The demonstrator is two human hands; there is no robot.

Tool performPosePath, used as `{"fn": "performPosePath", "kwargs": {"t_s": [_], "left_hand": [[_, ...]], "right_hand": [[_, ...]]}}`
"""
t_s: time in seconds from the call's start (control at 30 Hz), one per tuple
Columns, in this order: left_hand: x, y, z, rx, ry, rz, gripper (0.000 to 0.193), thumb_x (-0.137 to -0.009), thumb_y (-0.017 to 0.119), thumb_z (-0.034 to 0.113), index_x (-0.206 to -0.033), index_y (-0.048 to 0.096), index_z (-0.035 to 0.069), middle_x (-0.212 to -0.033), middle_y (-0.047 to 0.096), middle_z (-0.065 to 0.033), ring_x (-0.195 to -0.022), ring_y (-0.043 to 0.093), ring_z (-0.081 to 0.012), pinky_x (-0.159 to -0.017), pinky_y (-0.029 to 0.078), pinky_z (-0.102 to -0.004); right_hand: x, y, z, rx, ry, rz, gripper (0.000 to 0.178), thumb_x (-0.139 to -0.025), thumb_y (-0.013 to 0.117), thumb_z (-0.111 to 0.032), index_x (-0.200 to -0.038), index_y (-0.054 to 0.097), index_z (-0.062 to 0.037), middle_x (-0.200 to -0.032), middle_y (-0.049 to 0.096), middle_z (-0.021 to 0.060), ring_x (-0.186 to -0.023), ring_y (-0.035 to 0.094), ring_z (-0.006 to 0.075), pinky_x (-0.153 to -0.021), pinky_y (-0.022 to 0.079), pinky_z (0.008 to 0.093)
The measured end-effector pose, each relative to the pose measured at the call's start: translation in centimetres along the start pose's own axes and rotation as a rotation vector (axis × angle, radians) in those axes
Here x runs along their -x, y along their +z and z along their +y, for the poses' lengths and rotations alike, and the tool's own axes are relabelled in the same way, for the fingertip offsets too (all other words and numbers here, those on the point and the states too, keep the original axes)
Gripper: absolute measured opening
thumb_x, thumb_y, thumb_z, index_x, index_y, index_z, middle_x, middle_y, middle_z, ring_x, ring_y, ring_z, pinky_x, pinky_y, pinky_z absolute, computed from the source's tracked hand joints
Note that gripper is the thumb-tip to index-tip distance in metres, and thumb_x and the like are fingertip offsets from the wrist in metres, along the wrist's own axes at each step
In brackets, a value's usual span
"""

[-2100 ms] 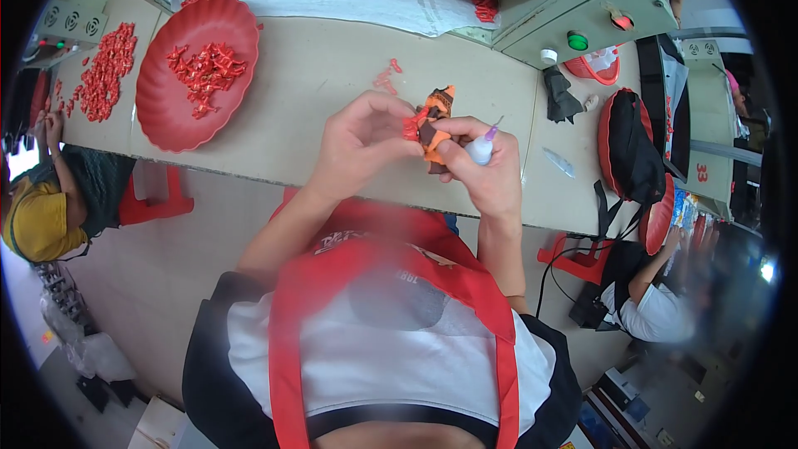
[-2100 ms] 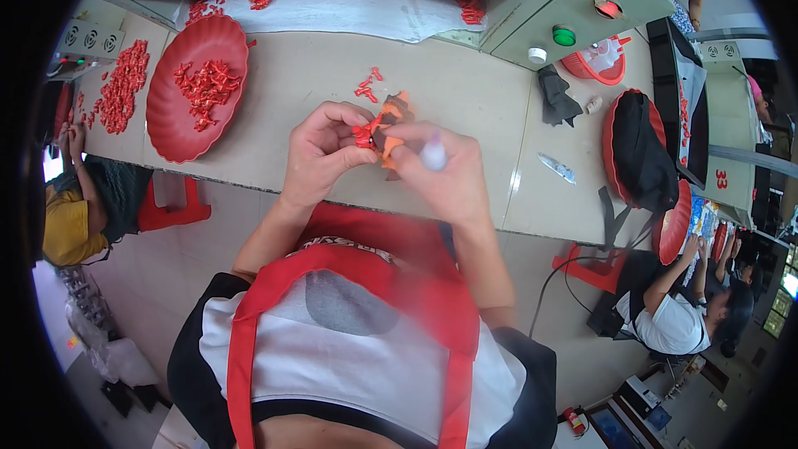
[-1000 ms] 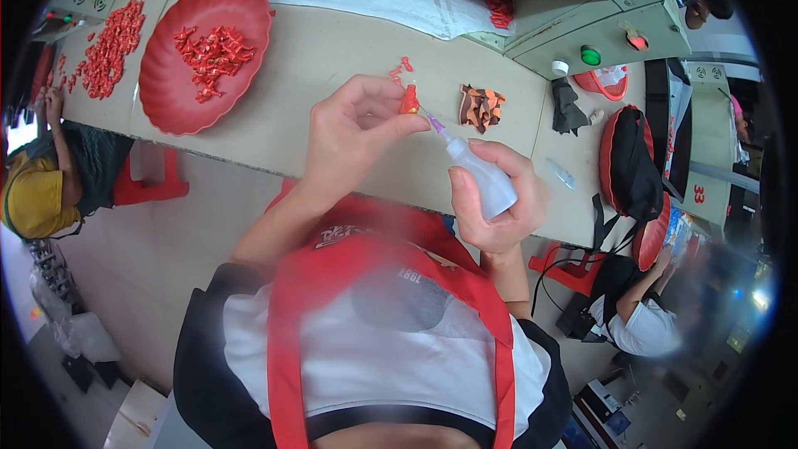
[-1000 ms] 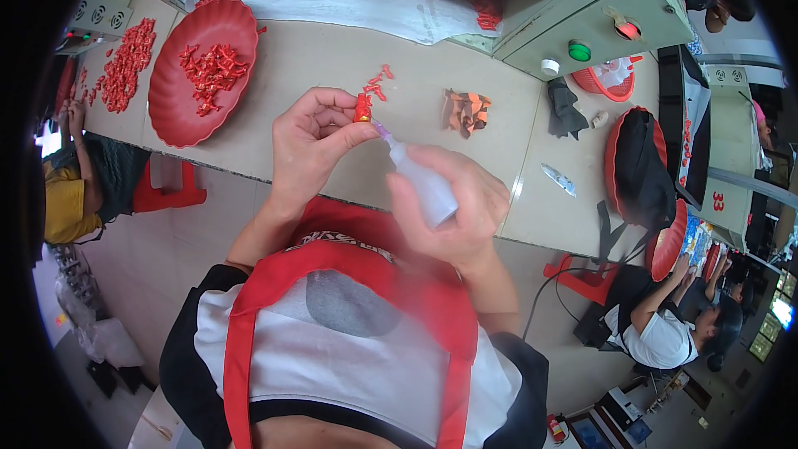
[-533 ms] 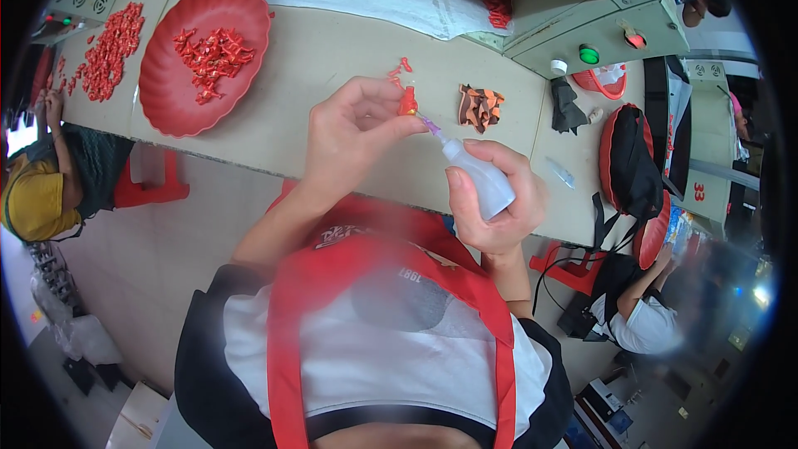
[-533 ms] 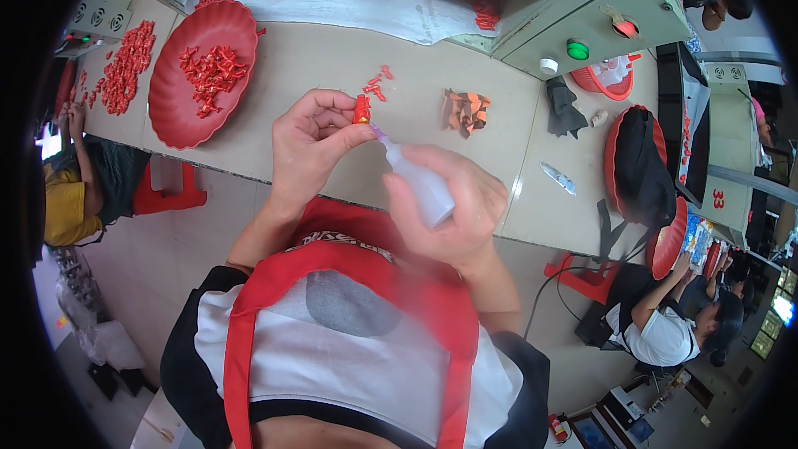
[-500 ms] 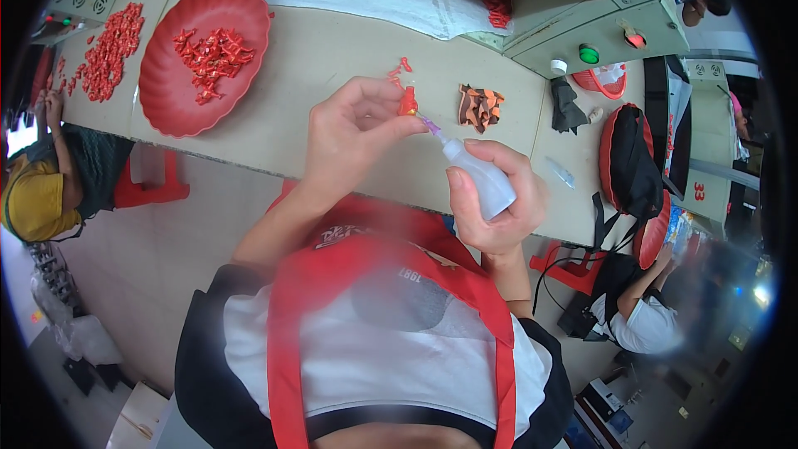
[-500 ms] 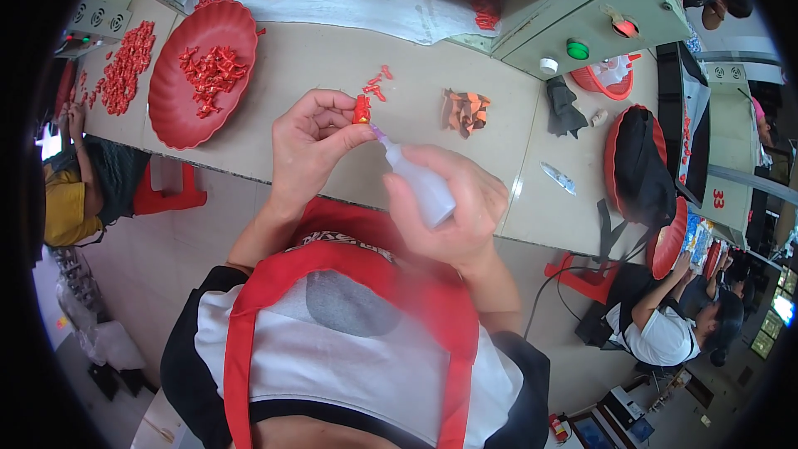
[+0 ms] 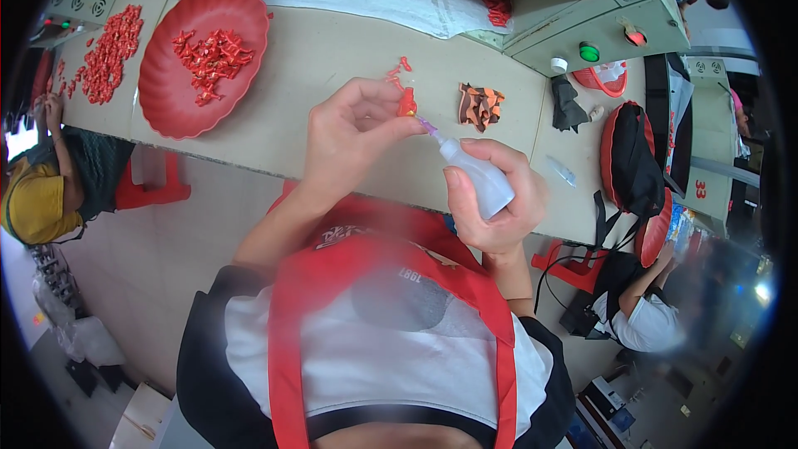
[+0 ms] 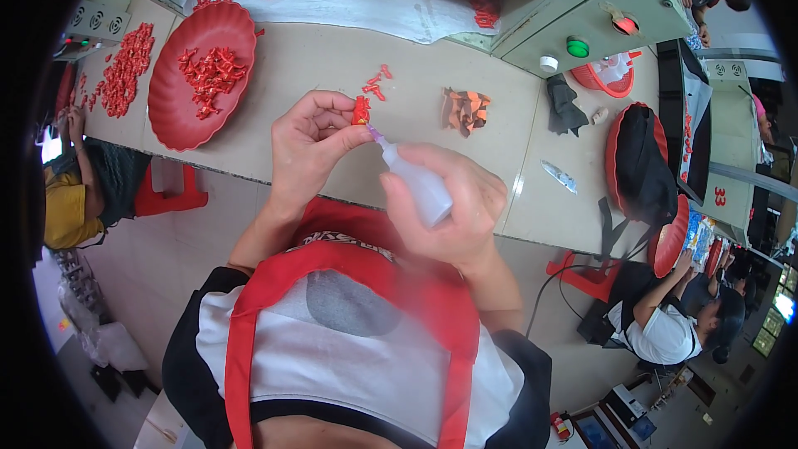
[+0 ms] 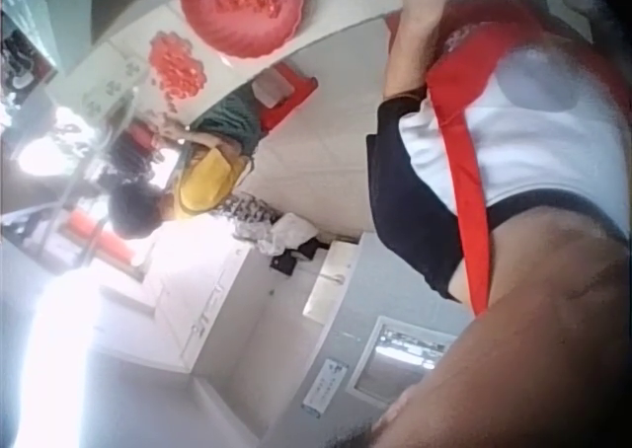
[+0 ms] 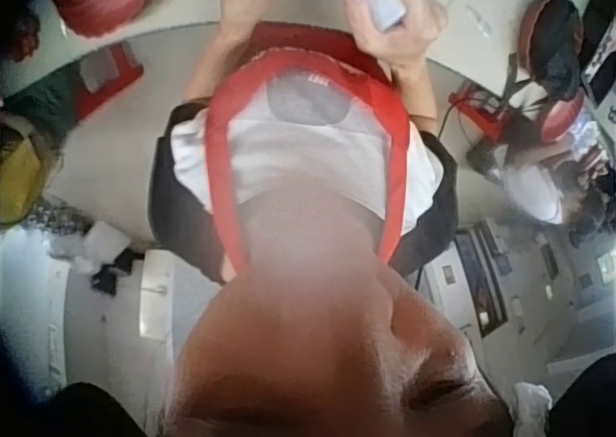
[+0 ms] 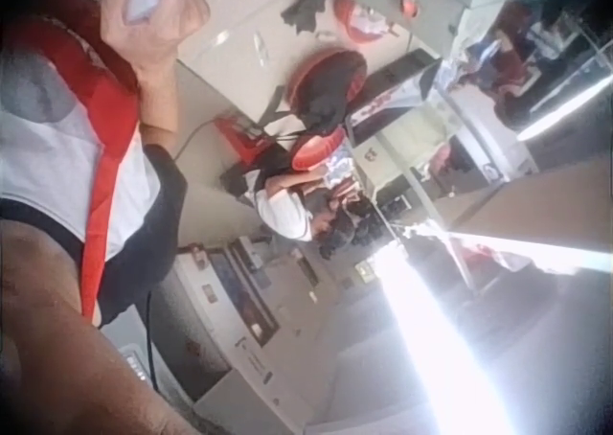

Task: The person assembles toy figures by applying glue from a bottle onto small plastic parts and attaching the pieces together by hand.

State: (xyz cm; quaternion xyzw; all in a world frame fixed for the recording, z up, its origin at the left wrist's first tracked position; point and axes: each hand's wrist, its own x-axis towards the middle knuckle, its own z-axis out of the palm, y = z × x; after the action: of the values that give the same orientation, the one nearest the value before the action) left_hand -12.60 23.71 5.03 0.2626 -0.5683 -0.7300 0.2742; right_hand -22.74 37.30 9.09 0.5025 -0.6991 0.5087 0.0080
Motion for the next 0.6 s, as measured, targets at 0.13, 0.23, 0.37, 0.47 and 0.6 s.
{"fn": "performPosePath", "kwargs": {"t_s": [0.13,0.23,0.37,0.47,0.6], "left_hand": [[0.1,0.0,0.0,0.008,0.006,0.0,0.023,-0.074,0.069,0.001,-0.092,0.057,-0.004,-0.082,0.065,-0.0097,-0.075,0.063,-0.0124,-0.067,0.05,-0.0235],[0.2,-0.2,-0.1,-0.035,0.022,-0.018,0.025,-0.075,0.067,-0.005,-0.096,0.054,-0.005,-0.082,0.064,-0.0104,-0.075,0.063,-0.0121,-0.068,0.052,-0.0231],[0.2,-0.2,-0.2,-0.05,0.028,-0.018,0.025,-0.075,0.068,-0.005,-0.096,0.054,-0.005,-0.083,0.064,-0.0102,-0.075,0.063,-0.0117,-0.068,0.052,-0.023],[0.2,-0.9,-0.6,-0.156,0.052,0.028,0.025,-0.075,0.068,-0.004,-0.096,0.054,-0.004,-0.082,0.064,-0.0094,-0.074,0.062,-0.0108,-0.068,0.051,-0.0222],[-0.2,-2.9,-1.0,-0.184,0.05,0.132,0.024,-0.075,0.069,-0.004,-0.095,0.055,-0.004,-0.081,0.063,-0.0075,-0.072,0.06,-0.0087,-0.065,0.049,-0.0196]], "right_hand": [[0.0,-0.1,0.0,0.005,0.003,-0.01,0.026,-0.064,0.072,-0.005,-0.086,0.06,0.0023,-0.075,0.065,0.012,-0.061,0.064,0.0206,-0.055,0.05,0.0254],[-0.1,0.1,0.0,0.003,-0.002,-0.005,0.026,-0.064,0.072,-0.005,-0.086,0.06,0.0021,-0.075,0.065,0.0118,-0.061,0.064,0.0205,-0.055,0.049,0.0254],[0.1,0.3,0.2,-0.012,0.026,0.009,0.026,-0.065,0.072,-0.005,-0.087,0.06,0.002,-0.074,0.065,0.0119,-0.06,0.064,0.0205,-0.054,0.049,0.0252],[0.1,0.5,0.4,-0.024,0.068,-0.018,0.024,-0.067,0.07,-0.005,-0.088,0.06,0.0019,-0.074,0.065,0.0112,-0.06,0.064,0.0172,-0.054,0.049,0.0244],[-0.5,1.8,2.0,-0.333,0.511,-0.043,0.021,-0.073,0.066,-0.006,-0.092,0.06,0.002,-0.075,0.064,0.0095,-0.062,0.061,0.0125,-0.056,0.047,0.0231]]}}
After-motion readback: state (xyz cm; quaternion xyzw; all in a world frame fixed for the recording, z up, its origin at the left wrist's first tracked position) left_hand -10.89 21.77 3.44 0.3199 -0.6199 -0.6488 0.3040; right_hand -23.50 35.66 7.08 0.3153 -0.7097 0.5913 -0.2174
